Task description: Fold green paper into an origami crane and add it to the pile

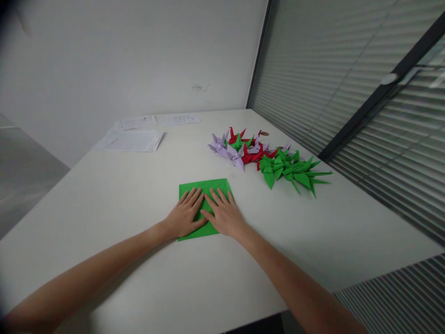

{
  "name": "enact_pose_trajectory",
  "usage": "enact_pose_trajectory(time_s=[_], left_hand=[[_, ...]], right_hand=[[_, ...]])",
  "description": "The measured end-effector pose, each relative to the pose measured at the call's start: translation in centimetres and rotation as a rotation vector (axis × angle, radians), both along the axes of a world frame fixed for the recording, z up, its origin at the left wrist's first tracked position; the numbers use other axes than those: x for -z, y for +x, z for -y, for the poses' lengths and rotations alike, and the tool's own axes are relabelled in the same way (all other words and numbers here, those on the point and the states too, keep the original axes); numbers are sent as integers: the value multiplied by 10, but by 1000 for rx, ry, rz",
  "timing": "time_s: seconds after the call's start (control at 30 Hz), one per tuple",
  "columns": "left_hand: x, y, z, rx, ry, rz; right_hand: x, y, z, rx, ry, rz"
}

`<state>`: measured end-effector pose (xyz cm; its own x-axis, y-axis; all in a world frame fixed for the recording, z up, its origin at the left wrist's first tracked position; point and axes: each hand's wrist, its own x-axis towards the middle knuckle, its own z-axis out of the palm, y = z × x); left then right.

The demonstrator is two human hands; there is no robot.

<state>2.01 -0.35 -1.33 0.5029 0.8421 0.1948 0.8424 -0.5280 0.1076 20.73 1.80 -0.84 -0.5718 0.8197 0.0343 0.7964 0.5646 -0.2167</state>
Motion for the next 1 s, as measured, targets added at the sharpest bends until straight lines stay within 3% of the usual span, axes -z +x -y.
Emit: enact_pose_trajectory(time_s=[0.23,0.37,0.5,0.73,1.0], left_hand=[[-3,-17,21,167,-38,-17],[-4,-26,26,195,-42,-2],[-9,-25,27,199,1,73],[-12,-19,32,433,134,268],[-13,-21,30,395,248,191]], right_hand=[[0,2,0,19,16,11],[1,1,0,27,9,-51],[3,9,-4,31,3,-227],[-6,38,-13,119,-83,-606],[-7,45,-17,147,-136,-645]])
